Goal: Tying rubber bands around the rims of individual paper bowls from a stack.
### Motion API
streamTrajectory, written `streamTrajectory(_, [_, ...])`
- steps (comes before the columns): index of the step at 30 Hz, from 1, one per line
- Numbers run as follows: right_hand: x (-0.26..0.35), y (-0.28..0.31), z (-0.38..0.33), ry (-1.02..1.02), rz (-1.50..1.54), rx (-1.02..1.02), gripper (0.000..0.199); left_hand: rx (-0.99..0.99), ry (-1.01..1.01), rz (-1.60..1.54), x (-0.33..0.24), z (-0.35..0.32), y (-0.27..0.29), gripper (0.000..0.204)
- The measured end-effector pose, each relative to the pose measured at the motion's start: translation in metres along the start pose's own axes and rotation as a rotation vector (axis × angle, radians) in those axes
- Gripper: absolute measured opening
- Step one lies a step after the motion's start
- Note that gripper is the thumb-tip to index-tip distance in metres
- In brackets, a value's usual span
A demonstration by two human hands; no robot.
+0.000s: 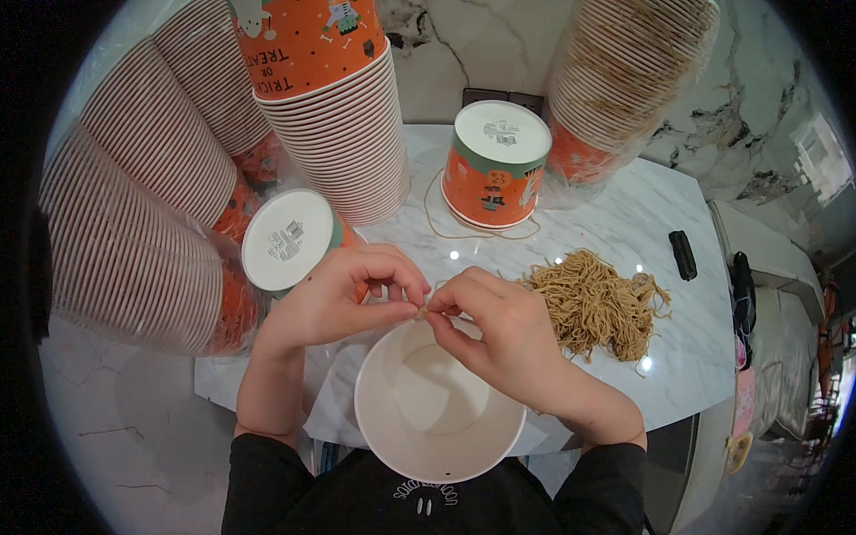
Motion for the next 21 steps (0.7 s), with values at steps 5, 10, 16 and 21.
streamTrajectory(5, [0.0,0.0,0.0,-0.001,-0.006,0.004,0.015,0.106,0.194,-0.229,0.022,-0.005,-0.009,0.016])
streamTrajectory(10, [0.0,0.001,0.0,0.006,-0.008,0.001,0.015,0.118,0.17,-0.104,0.004,-0.001,-0.012,0.015])
streamTrajectory(16, [0.0,-0.002,0.0,0.017,-0.005,0.02,0.016,0.072,0.192,-0.234,0.019,-0.003,-0.011,0.017])
streamTrajectory(21, [-0.001,-0.007,-0.001,-0.011,-0.003,0.064,0.015,0.094,0.183,-0.082,0.011,-0.006,-0.003,0.013])
Point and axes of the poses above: each hand's wrist, its own z-axis towards the middle knuckle, its own y-axis out of the back of the hand, x = y × z, the point moved 10 cm from there along z, towards the middle knuckle, and after that the axes turned 1 degree about z, right-handed, at the moved point
